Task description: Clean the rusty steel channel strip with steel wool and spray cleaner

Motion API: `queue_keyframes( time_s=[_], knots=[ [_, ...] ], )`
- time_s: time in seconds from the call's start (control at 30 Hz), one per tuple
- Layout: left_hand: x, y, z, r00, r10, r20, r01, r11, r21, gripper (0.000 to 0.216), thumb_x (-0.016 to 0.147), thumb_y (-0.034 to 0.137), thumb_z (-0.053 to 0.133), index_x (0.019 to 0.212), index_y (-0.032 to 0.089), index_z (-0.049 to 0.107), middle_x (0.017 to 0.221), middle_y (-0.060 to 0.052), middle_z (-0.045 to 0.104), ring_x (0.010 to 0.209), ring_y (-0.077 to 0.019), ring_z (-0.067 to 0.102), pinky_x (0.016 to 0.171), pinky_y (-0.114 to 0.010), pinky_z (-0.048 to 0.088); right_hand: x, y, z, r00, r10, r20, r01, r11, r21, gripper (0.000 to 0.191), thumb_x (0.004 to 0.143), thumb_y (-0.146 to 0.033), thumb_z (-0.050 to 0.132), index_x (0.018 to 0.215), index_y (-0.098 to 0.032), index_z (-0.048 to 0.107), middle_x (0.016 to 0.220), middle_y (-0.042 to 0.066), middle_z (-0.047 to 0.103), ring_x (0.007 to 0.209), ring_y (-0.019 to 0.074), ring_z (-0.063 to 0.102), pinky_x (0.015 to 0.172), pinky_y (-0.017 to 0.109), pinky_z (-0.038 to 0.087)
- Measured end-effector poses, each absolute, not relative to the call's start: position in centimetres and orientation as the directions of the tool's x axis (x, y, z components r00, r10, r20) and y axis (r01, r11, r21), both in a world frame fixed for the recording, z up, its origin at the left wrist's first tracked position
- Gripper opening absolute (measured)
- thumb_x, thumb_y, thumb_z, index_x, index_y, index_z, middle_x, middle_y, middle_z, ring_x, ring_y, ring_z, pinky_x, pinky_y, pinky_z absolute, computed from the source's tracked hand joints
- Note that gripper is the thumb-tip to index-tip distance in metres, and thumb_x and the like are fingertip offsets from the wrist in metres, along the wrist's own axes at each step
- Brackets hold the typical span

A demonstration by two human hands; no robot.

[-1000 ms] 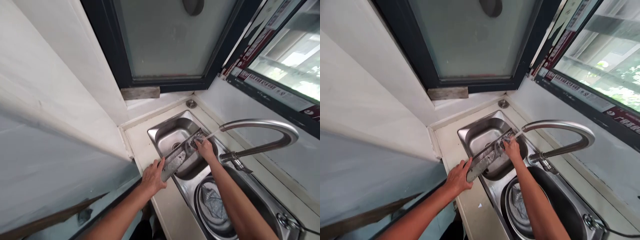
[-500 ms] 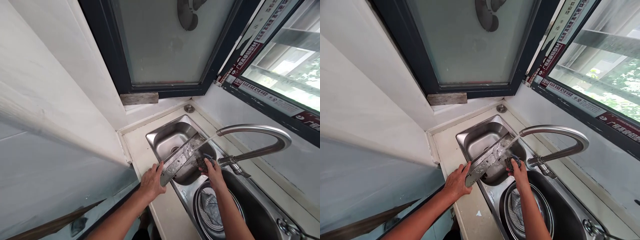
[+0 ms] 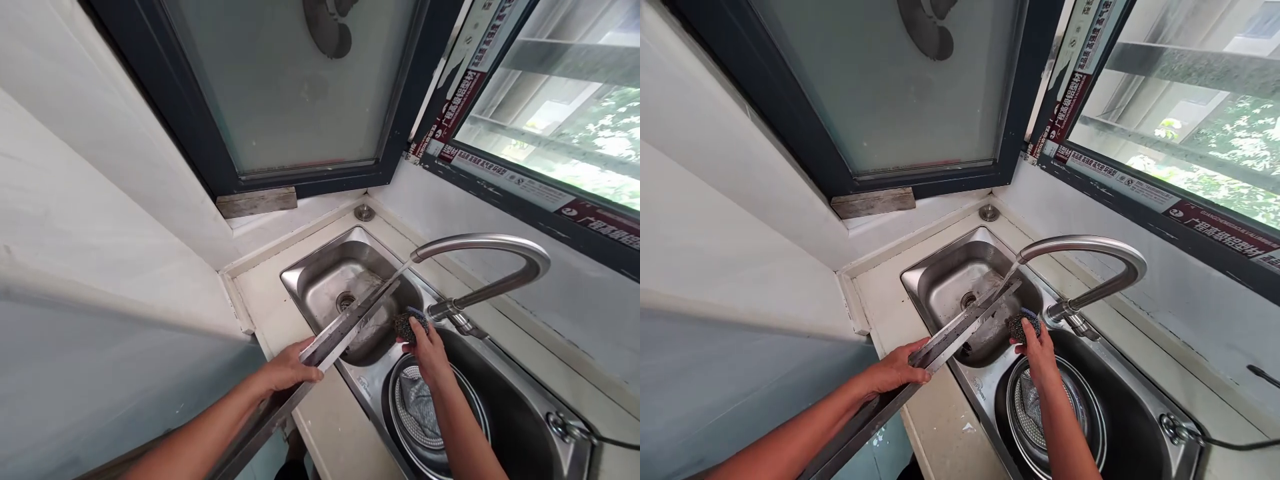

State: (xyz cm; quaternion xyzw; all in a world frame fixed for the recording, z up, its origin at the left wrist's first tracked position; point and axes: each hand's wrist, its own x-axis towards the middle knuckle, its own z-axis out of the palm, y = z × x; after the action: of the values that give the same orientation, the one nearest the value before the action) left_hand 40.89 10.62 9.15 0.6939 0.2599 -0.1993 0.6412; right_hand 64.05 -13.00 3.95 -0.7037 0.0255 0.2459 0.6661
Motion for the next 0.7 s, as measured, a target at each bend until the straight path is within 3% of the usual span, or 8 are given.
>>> queue_keyframes(
  time_s=[0.07, 0.17, 0.33, 0.4, 0.5, 0.6, 0.7],
  knots=[
    [40.6, 10.4, 8.8, 0.774, 0.169, -0.611, 0.632, -0.135, 0.763, 0.087, 0.063, 0.035, 0.071, 0.146, 0.024, 0.045, 0.111, -0.001, 0.069, 0.102, -0.0251, 0.063, 0.088, -0.035, 0.049, 64.2, -12.6, 4.0, 0.877, 0.299, -0.377, -0.360, -0.112, -0.926, 0.048, 0.076, -0.063, 0.071, 0.100, -0.023, 0.060, 0.085, 0.000, 0.067, 0.061, 0.0176, 0.066, 0.044, 0.026, 0.048],
    [40.1, 9.4, 7.8, 0.761, 0.347, -0.548, 0.648, -0.424, 0.633, 0.105, 0.053, 0.032, 0.076, 0.151, 0.026, 0.037, 0.137, -0.007, 0.056, 0.123, -0.0291, 0.054, 0.102, -0.037, 0.044, 64.8, -11.6, 4.4, 0.889, 0.307, -0.341, -0.319, -0.122, -0.940, 0.050, 0.076, -0.065, 0.070, 0.101, -0.023, 0.059, 0.086, 0.001, 0.067, 0.062, 0.0182, 0.066, 0.045, 0.026, 0.048],
    [40.2, 7.7, 7.1, 0.770, 0.421, -0.479, 0.625, -0.646, 0.438, 0.109, 0.060, 0.035, 0.069, 0.157, 0.025, 0.021, 0.136, -0.008, 0.052, 0.114, -0.0260, 0.058, 0.094, -0.034, 0.047, 65.2, -8.9, 5.1, 0.924, 0.323, -0.206, -0.138, -0.219, -0.966, 0.050, 0.079, -0.064, 0.064, 0.108, -0.024, 0.053, 0.088, 0.002, 0.065, 0.071, 0.0202, 0.065, 0.051, 0.029, 0.051],
    [40.5, 7.4, 7.2, 0.770, 0.435, -0.467, 0.620, -0.683, 0.386, 0.107, 0.062, 0.035, 0.067, 0.157, 0.023, 0.020, 0.135, -0.009, 0.052, 0.115, -0.0271, 0.057, 0.094, -0.035, 0.047, 64.5, -7.4, 4.9, 0.928, 0.369, -0.056, 0.053, -0.279, -0.959, 0.048, 0.082, -0.059, 0.061, 0.112, -0.022, 0.053, 0.097, 0.005, 0.065, 0.085, 0.0229, 0.065, 0.071, 0.036, 0.056],
    [40.8, 7.1, 7.2, 0.768, 0.460, -0.446, 0.617, -0.718, 0.321, 0.104, 0.063, 0.035, 0.065, 0.157, 0.023, 0.022, 0.132, -0.010, 0.052, 0.114, -0.0292, 0.057, 0.093, -0.037, 0.046, 62.2, -5.2, 4.1, 0.846, 0.510, 0.154, 0.357, -0.327, -0.875, 0.041, 0.085, -0.047, 0.057, 0.117, -0.021, 0.055, 0.114, 0.011, 0.062, 0.108, 0.0277, 0.060, 0.097, 0.048, 0.048],
    [40.7, 7.0, 6.9, 0.770, 0.488, -0.411, 0.614, -0.741, 0.272, 0.102, 0.064, 0.035, 0.066, 0.156, 0.026, 0.023, 0.129, -0.009, 0.053, 0.112, -0.0289, 0.057, 0.095, -0.038, 0.045, 59.9, -4.4, 3.4, 0.749, 0.644, 0.155, 0.490, -0.380, -0.785, 0.045, 0.084, -0.039, 0.059, 0.125, -0.024, 0.055, 0.125, 0.013, 0.058, 0.118, 0.0320, 0.055, 0.100, 0.053, 0.045],
    [40.5, 6.9, 6.6, 0.779, 0.492, -0.388, 0.605, -0.751, 0.265, 0.102, 0.066, 0.034, 0.066, 0.157, 0.028, 0.021, 0.127, -0.008, 0.054, 0.112, -0.0279, 0.056, 0.096, -0.037, 0.044, 59.3, -6.2, 2.7, 0.755, 0.639, 0.148, 0.500, -0.415, -0.760, 0.048, 0.082, -0.043, 0.063, 0.126, -0.027, 0.057, 0.133, 0.012, 0.056, 0.124, 0.0343, 0.051, 0.100, 0.056, 0.043]
  ],
)
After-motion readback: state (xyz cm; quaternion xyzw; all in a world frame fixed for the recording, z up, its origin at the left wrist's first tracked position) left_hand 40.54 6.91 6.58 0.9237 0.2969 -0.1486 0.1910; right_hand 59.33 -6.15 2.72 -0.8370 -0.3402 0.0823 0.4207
